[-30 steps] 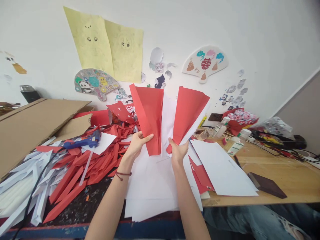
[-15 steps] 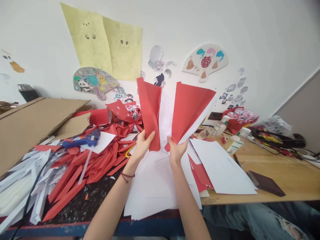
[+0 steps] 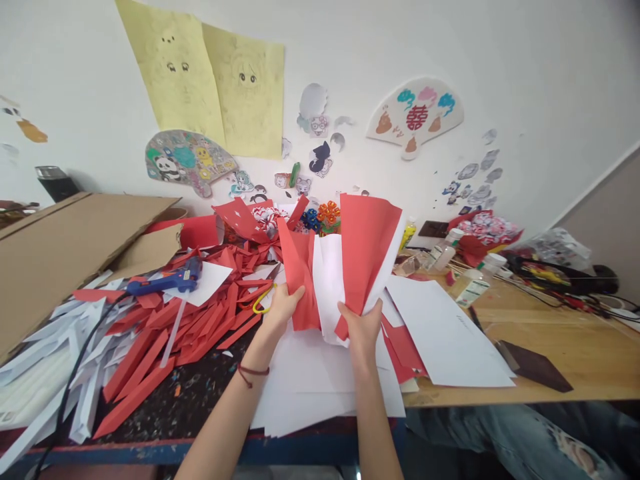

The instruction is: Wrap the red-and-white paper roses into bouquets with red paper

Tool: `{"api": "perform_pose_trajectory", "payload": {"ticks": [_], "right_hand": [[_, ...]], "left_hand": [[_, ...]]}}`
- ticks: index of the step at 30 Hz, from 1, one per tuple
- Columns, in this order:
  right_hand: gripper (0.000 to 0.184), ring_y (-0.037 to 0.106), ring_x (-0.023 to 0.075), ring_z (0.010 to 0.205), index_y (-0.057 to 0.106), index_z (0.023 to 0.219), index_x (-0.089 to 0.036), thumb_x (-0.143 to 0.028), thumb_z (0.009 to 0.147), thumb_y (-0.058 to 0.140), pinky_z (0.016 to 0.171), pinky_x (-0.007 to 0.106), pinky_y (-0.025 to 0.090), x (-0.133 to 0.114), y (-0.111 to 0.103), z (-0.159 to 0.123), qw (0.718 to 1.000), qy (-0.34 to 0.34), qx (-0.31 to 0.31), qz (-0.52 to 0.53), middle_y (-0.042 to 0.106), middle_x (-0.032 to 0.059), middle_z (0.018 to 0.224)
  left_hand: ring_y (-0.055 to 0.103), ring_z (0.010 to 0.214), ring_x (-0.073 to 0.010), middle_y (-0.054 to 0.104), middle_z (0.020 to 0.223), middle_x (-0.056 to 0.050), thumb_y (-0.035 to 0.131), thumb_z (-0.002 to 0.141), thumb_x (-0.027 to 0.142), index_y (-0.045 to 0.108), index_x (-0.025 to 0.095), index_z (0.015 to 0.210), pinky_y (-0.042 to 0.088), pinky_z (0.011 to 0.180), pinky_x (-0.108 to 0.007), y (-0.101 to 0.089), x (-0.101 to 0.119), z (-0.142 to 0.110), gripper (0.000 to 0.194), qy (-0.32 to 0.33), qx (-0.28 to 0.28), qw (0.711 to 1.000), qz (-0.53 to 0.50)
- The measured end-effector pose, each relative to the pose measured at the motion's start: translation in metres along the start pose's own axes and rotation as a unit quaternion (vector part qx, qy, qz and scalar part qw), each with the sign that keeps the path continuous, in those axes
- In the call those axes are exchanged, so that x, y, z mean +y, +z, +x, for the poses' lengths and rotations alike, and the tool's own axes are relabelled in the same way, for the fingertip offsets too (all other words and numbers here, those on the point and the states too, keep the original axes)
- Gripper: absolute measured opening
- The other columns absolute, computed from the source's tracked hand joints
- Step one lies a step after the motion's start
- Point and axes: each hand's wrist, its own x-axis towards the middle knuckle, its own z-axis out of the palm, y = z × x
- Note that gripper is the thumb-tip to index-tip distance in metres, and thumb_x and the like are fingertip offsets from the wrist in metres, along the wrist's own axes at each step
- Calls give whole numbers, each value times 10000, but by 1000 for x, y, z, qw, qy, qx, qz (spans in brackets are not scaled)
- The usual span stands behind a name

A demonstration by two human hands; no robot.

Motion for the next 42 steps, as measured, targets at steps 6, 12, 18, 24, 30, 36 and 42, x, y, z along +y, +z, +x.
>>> {"api": "perform_pose_trajectory", "payload": {"ticks": [6,12,18,24,30,36,42], "right_hand": [[752,658,287,936,457,1262,-202,-324,596,785,793,347,498,-10,-5,-27,998,13,11,-54,675,86,1088],[876,656,274,971,415,1317,-213,-443,579,826,806,338,502,-2,-2,-29,999,33,-5,-2,661,91,1140],[917,622,286,1063,416,1318,-227,-474,546,844,862,365,505,3,-4,-28,997,52,-60,4,630,89,1201],[911,657,287,937,359,1361,-232,-370,584,812,746,336,515,-4,-1,-33,996,55,-50,-52,666,81,1107],[867,670,304,862,374,1361,-204,-405,619,774,707,344,506,-3,2,-35,997,37,-47,-53,695,79,962],[891,673,301,876,378,1355,-212,-373,590,805,716,343,518,-4,0,-36,997,30,-51,-43,691,87,999],[896,672,310,863,362,1368,-198,-362,604,798,708,350,518,-1,2,-37,996,26,-57,-62,689,84,939]], "left_hand": [[659,713,-186,733,848,-98,798,647,449,685,87,890,534,678,-302,14,7,-29,451,-57,-85,988,-112],[560,600,-136,634,651,-18,718,699,547,641,112,726,446,573,-246,21,18,-37,443,-37,-114,991,-56],[404,513,-93,483,534,27,581,793,536,526,149,594,279,503,-219,23,8,-35,439,6,-108,989,97],[541,590,-168,628,638,-51,459,904,327,611,166,743,282,567,-261,36,2,-49,274,101,39,889,445],[661,642,-247,686,736,-149,325,976,247,591,101,957,326,557,-284,58,16,-66,305,68,27,778,624],[675,696,-276,686,785,-158,320,985,346,598,135,878,364,567,-292,56,13,-60,365,100,72,774,622],[666,689,-253,686,809,-145,341,964,225,578,131,921,354,563,-287,55,11,-61,259,87,75,774,623]]}}
